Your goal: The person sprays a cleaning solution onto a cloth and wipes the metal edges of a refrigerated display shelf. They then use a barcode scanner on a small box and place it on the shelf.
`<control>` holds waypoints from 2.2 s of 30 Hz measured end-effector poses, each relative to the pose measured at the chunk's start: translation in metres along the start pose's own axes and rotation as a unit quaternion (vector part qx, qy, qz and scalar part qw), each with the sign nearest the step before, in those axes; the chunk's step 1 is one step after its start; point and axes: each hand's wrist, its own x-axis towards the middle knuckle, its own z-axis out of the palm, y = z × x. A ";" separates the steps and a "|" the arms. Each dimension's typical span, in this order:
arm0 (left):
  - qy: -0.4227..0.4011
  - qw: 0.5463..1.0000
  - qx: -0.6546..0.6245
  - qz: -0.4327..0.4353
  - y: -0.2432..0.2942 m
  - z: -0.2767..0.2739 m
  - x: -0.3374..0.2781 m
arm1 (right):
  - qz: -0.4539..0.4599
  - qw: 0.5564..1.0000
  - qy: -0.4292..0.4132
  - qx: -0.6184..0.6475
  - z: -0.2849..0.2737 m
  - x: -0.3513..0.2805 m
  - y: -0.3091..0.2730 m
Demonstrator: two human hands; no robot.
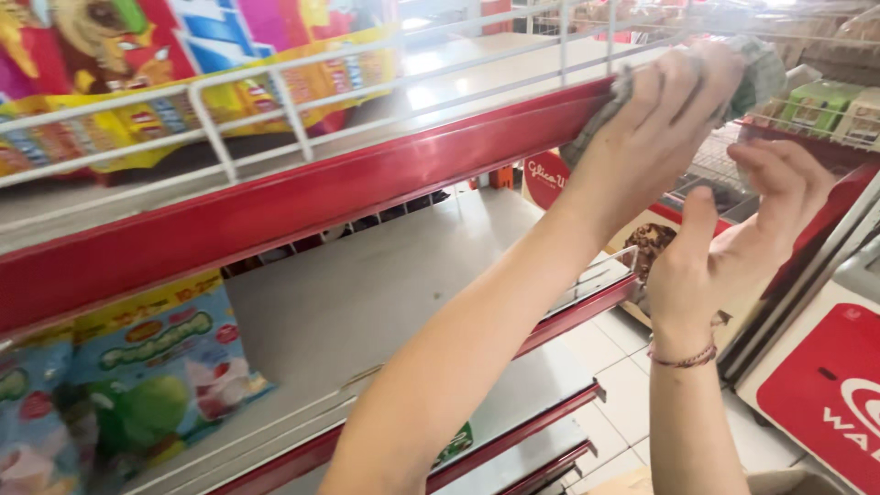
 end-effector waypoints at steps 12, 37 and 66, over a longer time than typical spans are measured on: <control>-0.069 0.992 -0.074 0.075 -0.032 -0.030 -0.035 | 0.003 0.999 -0.034 -0.021 0.008 -0.013 0.012; -0.124 0.939 0.091 -0.309 -0.325 -0.332 -0.262 | -0.219 0.923 -0.279 0.149 0.196 -0.118 -0.341; -0.026 0.963 -0.021 -0.268 -0.418 -0.539 -0.457 | -0.079 0.912 -0.325 0.239 0.186 -0.279 -0.490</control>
